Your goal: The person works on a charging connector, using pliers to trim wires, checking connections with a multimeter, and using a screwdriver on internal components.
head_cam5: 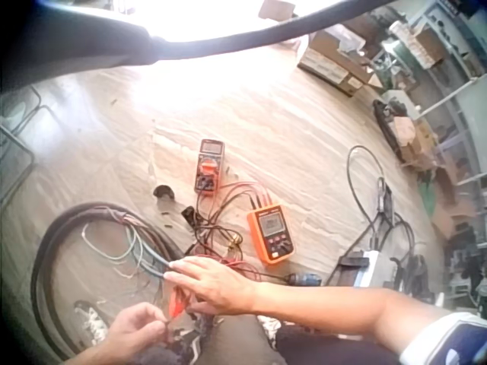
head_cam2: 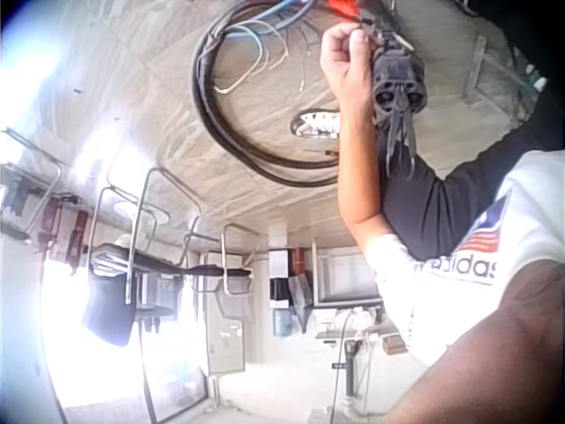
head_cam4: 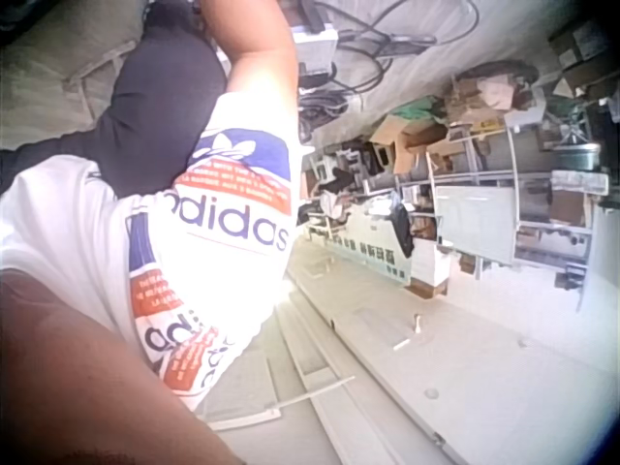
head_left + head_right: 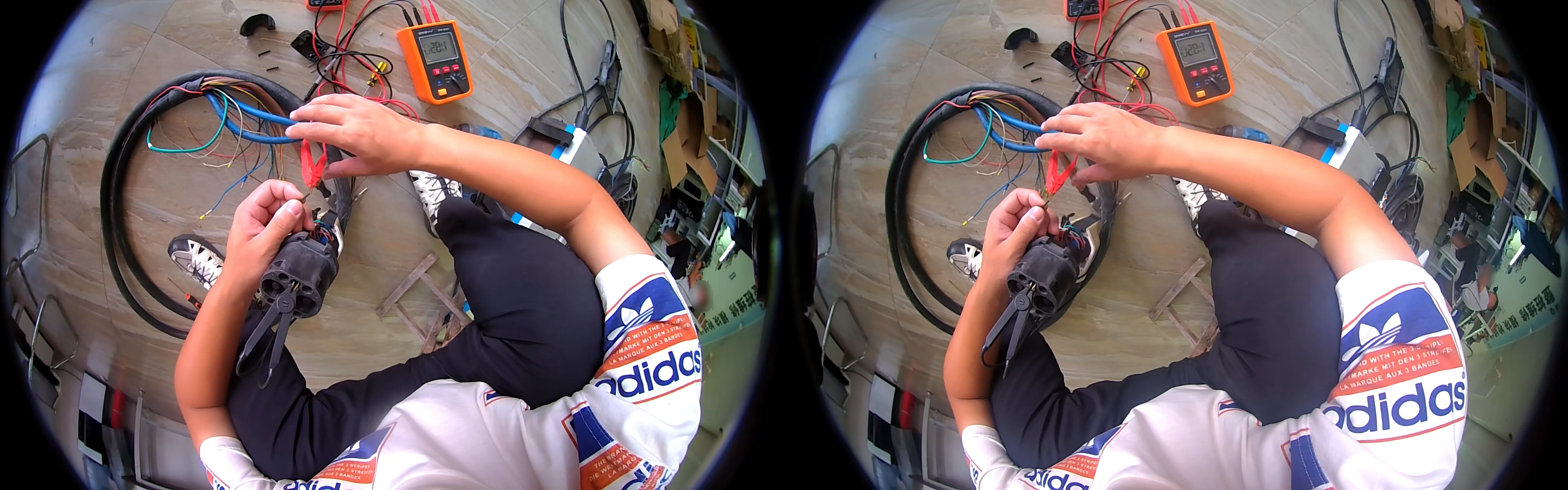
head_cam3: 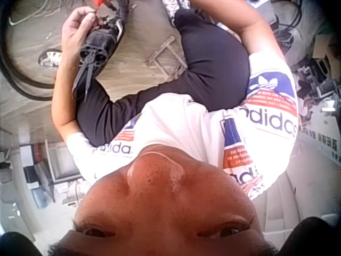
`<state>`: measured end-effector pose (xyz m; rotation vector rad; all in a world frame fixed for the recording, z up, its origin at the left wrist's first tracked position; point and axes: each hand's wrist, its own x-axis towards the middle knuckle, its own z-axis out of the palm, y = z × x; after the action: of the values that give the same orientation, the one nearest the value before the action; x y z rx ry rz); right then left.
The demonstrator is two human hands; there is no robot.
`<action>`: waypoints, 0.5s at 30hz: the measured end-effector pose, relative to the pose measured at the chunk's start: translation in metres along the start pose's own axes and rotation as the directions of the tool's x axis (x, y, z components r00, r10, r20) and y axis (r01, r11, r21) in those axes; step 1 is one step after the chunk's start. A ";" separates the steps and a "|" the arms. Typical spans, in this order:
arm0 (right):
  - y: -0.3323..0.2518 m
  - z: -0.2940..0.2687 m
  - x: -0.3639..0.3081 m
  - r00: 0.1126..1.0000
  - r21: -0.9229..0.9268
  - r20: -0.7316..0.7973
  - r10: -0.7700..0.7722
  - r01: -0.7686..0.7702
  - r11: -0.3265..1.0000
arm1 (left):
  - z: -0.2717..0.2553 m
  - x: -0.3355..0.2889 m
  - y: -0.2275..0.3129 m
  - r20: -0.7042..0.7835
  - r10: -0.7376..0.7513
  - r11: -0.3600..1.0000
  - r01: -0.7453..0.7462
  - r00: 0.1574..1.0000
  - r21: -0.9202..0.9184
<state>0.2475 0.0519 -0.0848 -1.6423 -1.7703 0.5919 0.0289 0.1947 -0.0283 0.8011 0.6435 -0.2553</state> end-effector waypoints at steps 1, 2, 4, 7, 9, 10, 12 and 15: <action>0.000 0.000 0.000 1.000 -0.003 -0.009 0.000 0.000 1.000 | 0.000 0.001 -0.001 0.004 0.003 1.000 -0.003 1.000 0.000; 0.001 0.000 -0.001 1.000 -0.006 -0.019 -0.001 0.000 1.000 | 0.000 0.002 -0.001 0.008 0.006 1.000 -0.006 1.000 -0.001; 0.000 0.002 -0.001 0.999 0.001 -0.032 -0.010 0.010 1.000 | -0.001 0.001 -0.001 0.006 0.006 1.000 -0.006 1.000 0.007; 0.000 0.003 0.001 0.999 0.012 -0.037 -0.019 0.019 1.000 | -0.002 0.000 0.000 0.000 0.000 1.000 0.000 1.000 0.017; -0.001 0.001 0.000 0.999 0.009 -0.031 -0.013 0.013 1.000 | -0.002 0.000 -0.001 0.000 0.000 1.000 0.000 1.000 0.016; 0.000 0.002 0.000 0.999 -0.001 -0.040 -0.015 0.015 1.000 | -0.002 0.001 -0.001 0.003 0.003 1.000 -0.003 1.000 0.012; 0.001 0.004 -0.001 0.998 -0.019 -0.060 -0.021 0.020 1.000 | -0.001 0.001 -0.001 0.009 0.009 1.000 -0.009 1.000 0.010; 0.001 0.008 -0.001 0.997 -0.008 -0.080 -0.020 0.020 1.000 | 0.000 0.001 0.000 0.011 0.011 1.000 -0.011 1.000 0.009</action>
<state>0.2429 0.0514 -0.0910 -1.6285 -1.7307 0.5045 0.0293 0.1953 -0.0286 0.8115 0.6277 -0.2532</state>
